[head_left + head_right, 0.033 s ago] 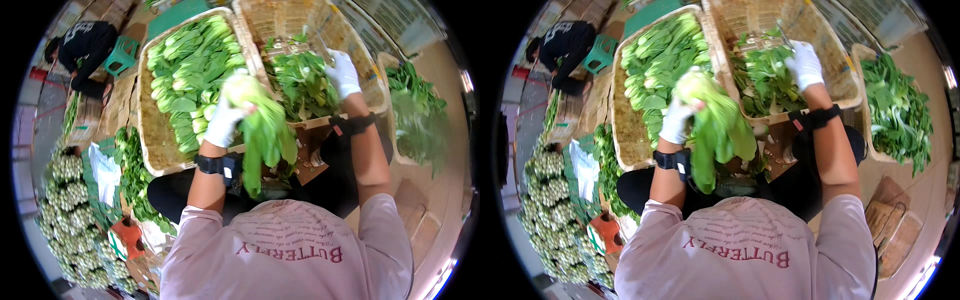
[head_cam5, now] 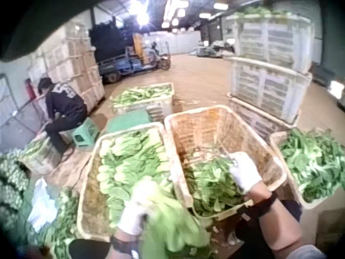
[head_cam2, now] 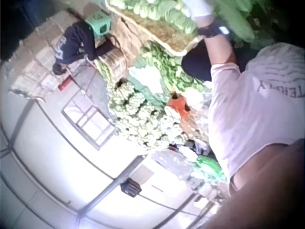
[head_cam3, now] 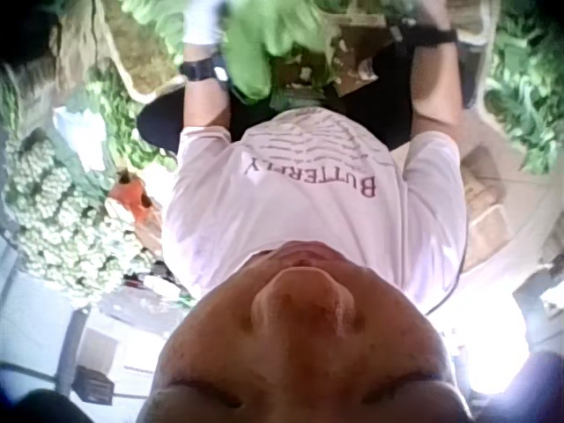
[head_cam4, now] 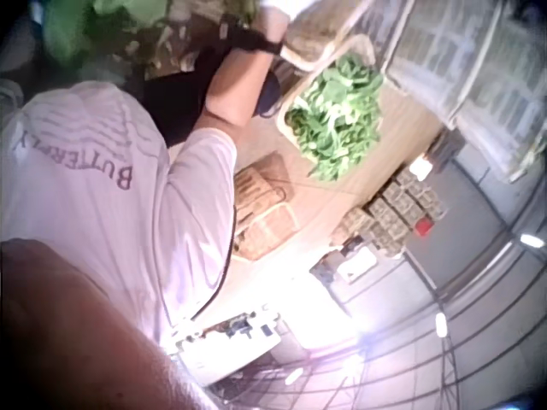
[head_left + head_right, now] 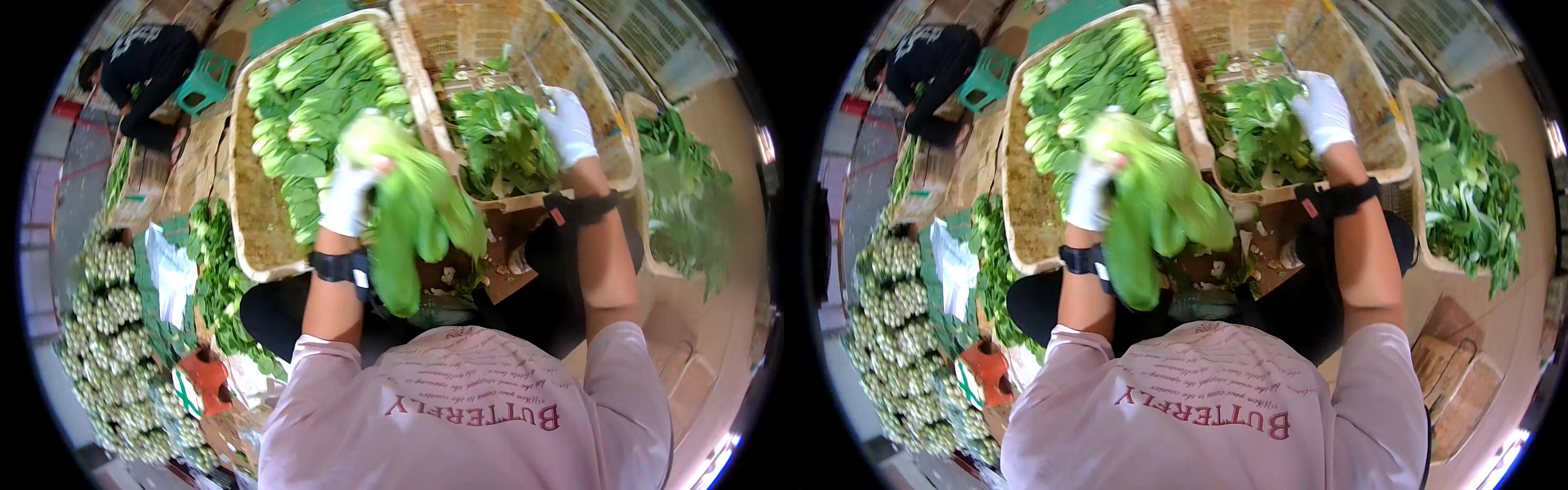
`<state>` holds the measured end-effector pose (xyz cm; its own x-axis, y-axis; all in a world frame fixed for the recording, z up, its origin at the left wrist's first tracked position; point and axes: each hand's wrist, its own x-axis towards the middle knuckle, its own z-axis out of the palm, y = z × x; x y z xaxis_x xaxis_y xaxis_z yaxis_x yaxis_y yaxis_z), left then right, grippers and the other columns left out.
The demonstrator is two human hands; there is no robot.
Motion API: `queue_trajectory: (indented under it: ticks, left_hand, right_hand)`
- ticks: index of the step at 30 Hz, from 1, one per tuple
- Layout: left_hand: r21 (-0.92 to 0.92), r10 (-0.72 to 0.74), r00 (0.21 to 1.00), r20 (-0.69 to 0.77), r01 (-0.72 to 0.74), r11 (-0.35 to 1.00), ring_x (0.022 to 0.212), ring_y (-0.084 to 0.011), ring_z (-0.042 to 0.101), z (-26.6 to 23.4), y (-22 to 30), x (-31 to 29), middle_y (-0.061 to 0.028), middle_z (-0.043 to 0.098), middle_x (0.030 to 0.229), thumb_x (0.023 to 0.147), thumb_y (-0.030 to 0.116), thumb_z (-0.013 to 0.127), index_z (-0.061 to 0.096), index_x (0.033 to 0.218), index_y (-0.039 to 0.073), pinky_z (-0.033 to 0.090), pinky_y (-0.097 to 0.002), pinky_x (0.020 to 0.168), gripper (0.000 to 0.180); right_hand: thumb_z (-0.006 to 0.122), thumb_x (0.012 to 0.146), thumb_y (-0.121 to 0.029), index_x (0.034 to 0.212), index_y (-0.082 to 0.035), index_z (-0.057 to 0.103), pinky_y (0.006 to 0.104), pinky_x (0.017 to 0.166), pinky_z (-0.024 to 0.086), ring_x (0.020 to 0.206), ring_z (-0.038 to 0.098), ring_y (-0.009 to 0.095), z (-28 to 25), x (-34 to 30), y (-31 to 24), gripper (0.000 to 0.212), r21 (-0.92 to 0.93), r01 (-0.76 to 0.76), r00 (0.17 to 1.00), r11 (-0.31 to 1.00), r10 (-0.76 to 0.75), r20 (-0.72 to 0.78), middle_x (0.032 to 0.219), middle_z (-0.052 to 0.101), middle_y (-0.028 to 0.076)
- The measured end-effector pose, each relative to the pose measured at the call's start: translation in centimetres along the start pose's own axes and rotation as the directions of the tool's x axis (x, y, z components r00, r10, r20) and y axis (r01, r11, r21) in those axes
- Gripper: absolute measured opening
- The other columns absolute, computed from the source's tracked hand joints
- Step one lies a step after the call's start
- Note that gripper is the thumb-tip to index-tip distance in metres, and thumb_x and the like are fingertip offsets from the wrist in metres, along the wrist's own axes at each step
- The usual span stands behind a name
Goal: The person trims the root ends of bok choy with a knife and sorts them into plastic crates.
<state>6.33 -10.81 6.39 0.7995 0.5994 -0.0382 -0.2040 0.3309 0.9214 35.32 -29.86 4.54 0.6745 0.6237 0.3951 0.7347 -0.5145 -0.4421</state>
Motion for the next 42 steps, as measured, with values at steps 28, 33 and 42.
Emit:
queue_trajectory:
  ticks: [28,33,42]
  left_hand:
    - [0.954,0.343,0.9,-0.271,0.299,-0.031,0.105,-0.0316,0.057,-25.5,-3.9,16.6,-0.0134,0.063,0.109,0.081,0.02,0.059,0.062,0.114,0.009,0.044,-0.0334,0.09,0.034]
    - [0.778,-0.045,0.948,-0.314,0.23,-0.585,0.126,-0.0241,0.038,-22.4,-5.2,19.1,-0.0067,0.043,0.133,0.076,0.02,0.064,0.054,0.12,0.014,0.031,-0.0524,0.101,0.045]
    - [0.807,-0.358,0.878,-0.318,0.052,-0.588,0.111,-0.0302,0.053,-22.2,-1.3,17.8,-0.0162,0.057,0.116,0.062,0.036,0.076,0.052,0.121,0.011,0.039,-0.0399,0.096,0.069]
  right_hand:
    - [0.057,0.09,-0.025,0.122,-0.004,0.052,0.0262,0.076,0.045,0.078,0.054,0.013,-0.4,0.5,-2.8,0.039,0.149,-0.119,0.991,0.982,0.109,0.079,0.096,0.061,0.007]
    - [0.056,0.09,-0.016,0.121,-0.005,0.054,0.0212,0.064,0.044,0.07,0.051,0.007,-0.5,0.8,-4.6,0.033,0.285,-0.32,0.933,0.903,0.248,0.261,0.085,0.059,0.002]
    - [0.057,0.087,-0.012,0.117,-0.005,0.057,0.0214,0.057,0.043,0.063,0.048,0.006,-1.2,1.3,-5.2,0.031,0.251,-0.141,0.978,0.958,0.094,0.188,0.079,0.058,-0.001]
